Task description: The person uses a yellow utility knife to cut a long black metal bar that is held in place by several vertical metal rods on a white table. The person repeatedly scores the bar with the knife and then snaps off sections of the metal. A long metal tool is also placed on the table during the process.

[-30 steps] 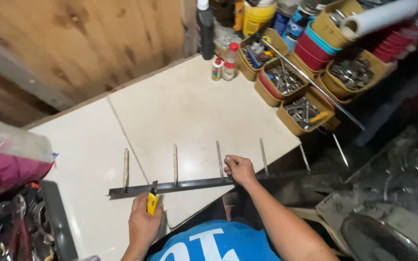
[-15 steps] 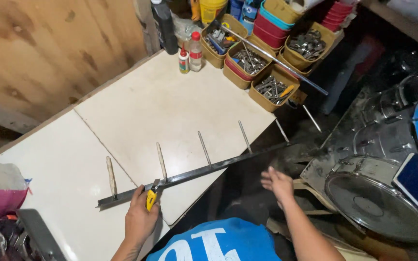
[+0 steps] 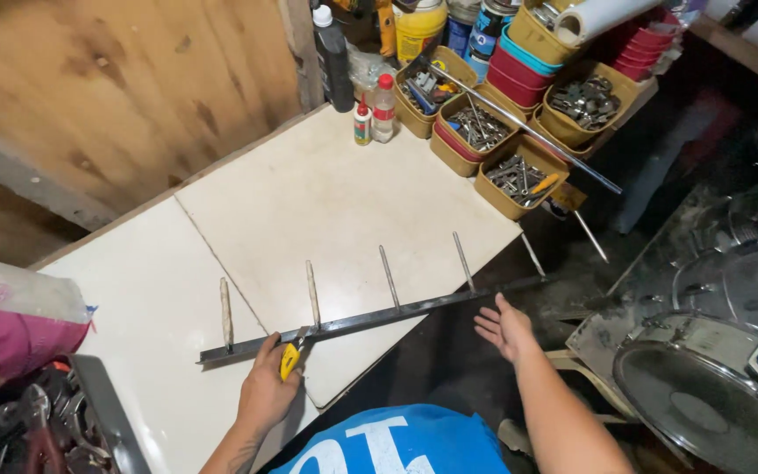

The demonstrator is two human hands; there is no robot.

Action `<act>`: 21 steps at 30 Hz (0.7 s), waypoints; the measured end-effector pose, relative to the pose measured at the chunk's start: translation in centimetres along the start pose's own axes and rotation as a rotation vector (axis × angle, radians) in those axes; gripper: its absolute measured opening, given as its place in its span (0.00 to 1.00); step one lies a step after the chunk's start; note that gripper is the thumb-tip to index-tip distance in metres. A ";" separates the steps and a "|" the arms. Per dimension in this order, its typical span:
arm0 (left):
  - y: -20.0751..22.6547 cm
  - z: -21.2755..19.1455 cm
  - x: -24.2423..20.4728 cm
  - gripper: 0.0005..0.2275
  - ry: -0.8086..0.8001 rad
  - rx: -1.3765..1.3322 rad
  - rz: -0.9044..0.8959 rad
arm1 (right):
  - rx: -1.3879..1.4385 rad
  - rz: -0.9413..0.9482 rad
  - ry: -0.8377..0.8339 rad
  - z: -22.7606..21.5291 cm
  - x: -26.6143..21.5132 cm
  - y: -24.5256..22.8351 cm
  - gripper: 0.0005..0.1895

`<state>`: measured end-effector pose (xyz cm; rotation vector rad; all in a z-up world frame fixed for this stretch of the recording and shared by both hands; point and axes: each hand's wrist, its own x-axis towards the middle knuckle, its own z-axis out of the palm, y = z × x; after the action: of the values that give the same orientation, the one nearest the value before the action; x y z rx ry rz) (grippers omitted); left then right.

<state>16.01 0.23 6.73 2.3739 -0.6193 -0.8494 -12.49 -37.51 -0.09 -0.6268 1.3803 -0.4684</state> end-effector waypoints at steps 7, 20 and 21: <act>0.8 0.0 -0.4 0.25 -0.032 0.017 -0.065 | 0.219 -0.038 0.078 1.3 7.6 1.9 0.24; -1.7 1.7 -0.3 0.23 0.052 0.036 -0.082 | 0.192 -0.178 0.099 -0.1 3.5 2.5 0.13; -1.7 1.4 -0.3 0.22 0.084 0.013 -0.113 | 0.169 -0.157 0.082 0.5 3.8 2.6 0.16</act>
<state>15.24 1.17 4.88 2.4617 -0.4628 -0.7902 -11.56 -37.94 -4.57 -0.5846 1.3573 -0.7359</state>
